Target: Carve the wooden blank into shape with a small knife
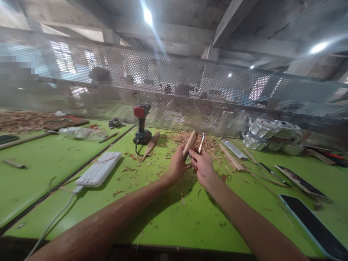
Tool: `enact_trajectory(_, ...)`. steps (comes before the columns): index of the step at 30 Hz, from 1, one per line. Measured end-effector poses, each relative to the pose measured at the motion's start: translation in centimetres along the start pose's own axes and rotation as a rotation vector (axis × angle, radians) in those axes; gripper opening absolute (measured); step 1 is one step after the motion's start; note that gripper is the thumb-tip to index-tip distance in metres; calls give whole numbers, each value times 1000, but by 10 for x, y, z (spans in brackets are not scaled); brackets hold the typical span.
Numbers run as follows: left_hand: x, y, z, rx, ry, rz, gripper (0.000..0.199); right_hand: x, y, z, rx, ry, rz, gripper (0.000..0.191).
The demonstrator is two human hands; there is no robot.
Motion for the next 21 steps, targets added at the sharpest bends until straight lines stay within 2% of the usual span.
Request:
enact_trajectory(4, -11, -2, 2, 33, 6, 35, 52, 1, -2, -1, -1, 60, -42, 38)
enact_trajectory(7, -23, -11, 8, 88, -80, 71, 58, 2, -2, -6, -27, 100, -106, 32)
enact_trajectory(10, -26, -20, 16, 125, -176, 41, 64, -4, -4, -4, -42, 51, -112, 30)
enact_trajectory(11, -27, -19, 17, 97, -221, -7, 65, -7, -7, 0, -23, 14, -111, 30)
enact_trajectory(13, -27, -11, 13, -45, -330, -127, 65, -13, -17, 14, 42, -74, -148, 31)
enact_trajectory(16, -24, -1, 2, -241, -438, -268, 66, -21, -33, 40, 128, -215, -331, 27)
enact_trajectory(19, -23, -1, -4, -274, -499, -355, 67, -29, -40, 59, 149, -420, -570, 25)
enact_trajectory(21, -23, -1, -6, -283, -538, -378, 65, -28, -39, 64, 102, -521, -709, 30)
Point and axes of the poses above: each hand's wrist, its own z-axis towards the middle knuckle, its own y-axis out of the palm, x = y × z, the point moved 7 cm from there along z, towards the middle knuckle, and after that the axes turned 15 degrees about x, right-handed, at the moved point
